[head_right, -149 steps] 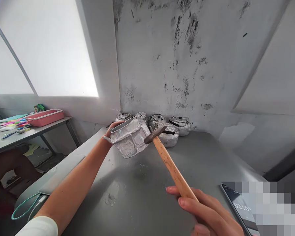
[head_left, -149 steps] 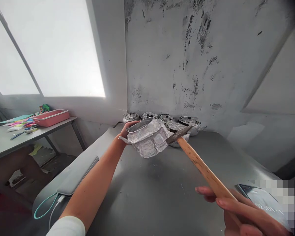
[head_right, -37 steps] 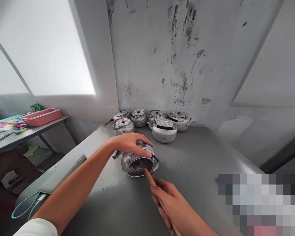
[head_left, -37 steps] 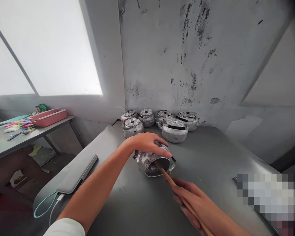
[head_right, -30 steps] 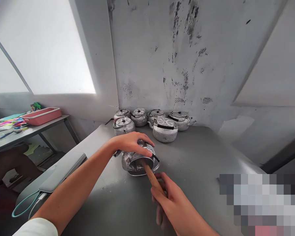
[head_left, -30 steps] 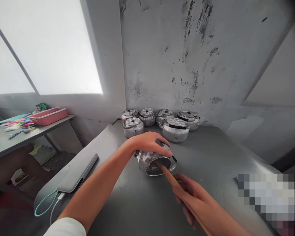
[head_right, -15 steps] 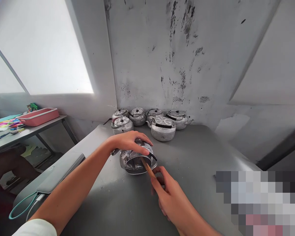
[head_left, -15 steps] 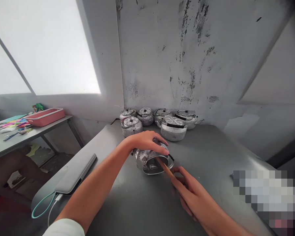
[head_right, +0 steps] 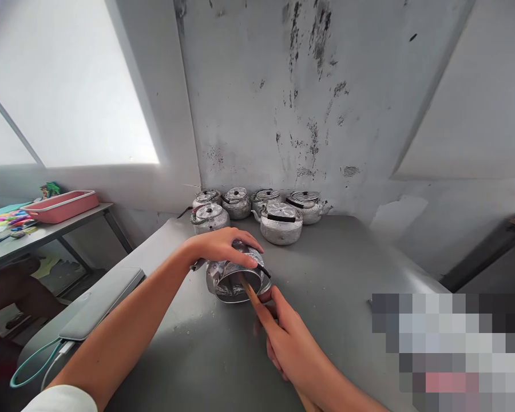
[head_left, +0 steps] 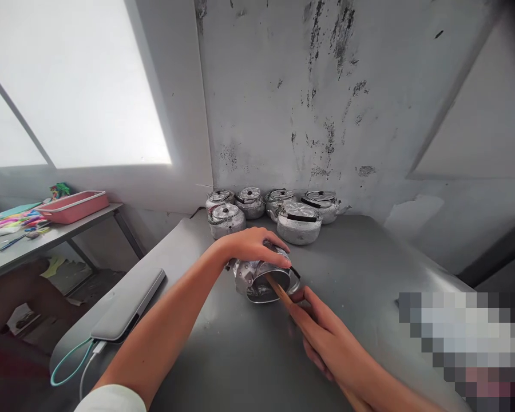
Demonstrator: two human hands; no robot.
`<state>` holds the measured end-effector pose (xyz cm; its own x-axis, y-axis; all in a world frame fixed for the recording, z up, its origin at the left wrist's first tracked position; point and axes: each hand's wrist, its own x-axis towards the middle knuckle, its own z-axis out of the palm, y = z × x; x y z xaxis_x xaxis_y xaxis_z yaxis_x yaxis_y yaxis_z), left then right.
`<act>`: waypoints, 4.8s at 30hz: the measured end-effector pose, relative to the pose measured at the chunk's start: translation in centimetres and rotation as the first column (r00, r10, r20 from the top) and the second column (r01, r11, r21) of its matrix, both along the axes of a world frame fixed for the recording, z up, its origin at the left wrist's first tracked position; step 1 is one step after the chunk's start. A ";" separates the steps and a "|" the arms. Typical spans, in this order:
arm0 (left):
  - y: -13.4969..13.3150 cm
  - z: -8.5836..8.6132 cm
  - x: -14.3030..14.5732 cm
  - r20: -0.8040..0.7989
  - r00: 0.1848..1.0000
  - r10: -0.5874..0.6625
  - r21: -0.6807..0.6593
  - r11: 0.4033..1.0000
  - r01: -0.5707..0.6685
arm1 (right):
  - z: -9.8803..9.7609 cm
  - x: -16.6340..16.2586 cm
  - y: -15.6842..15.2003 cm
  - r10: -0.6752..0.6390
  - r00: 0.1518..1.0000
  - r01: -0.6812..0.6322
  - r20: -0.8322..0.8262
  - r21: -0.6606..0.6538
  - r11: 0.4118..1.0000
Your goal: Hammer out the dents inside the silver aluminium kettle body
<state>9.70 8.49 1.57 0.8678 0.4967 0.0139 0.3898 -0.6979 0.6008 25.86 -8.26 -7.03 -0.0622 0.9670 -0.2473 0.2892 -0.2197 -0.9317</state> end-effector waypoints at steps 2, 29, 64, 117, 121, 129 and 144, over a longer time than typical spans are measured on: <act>0.0 0.0 0.0 0.010 1.000 -0.010 0.005 1.000 0.010 | 0.1 -0.1 0.0 -0.002 1.000 0.002 -0.001 -0.020 1.000; -0.5 -6.7 -4.6 0.561 0.330 0.759 -0.720 0.644 -0.258 | -1.6 0.2 0.1 0.020 0.997 -0.021 0.076 0.014 1.000; -2.2 -5.5 -0.1 0.504 0.698 0.510 -0.302 0.860 -0.410 | -0.7 -2.6 -0.2 -0.209 0.971 0.174 -0.117 -0.256 0.951; -3.2 -6.2 -0.1 0.549 0.598 0.584 -0.378 0.812 -0.445 | -2.3 -1.9 -0.4 -0.146 0.989 0.140 -0.020 -0.170 0.975; -3.1 -6.2 -0.2 0.541 0.597 0.592 -0.382 0.806 -0.452 | -1.9 -1.7 -0.1 -0.049 0.999 0.052 0.019 -0.182 0.982; -2.6 -6.5 -0.7 0.541 0.641 0.545 -0.338 0.838 -0.428 | -1.6 -1.6 -0.3 -0.039 0.998 0.032 -0.045 -0.135 0.990; -3.7 -5.8 -1.2 0.548 0.684 0.482 -0.152 0.861 -0.485 | -2.0 -1.3 -1.0 -0.043 0.988 0.033 0.148 0.070 0.997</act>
<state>8.53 4.84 -4.20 0.3450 0.8439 0.4110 0.2777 -0.5100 0.8141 24.55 -9.24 -9.05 0.0078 0.9826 -0.1856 0.4185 -0.1717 -0.8918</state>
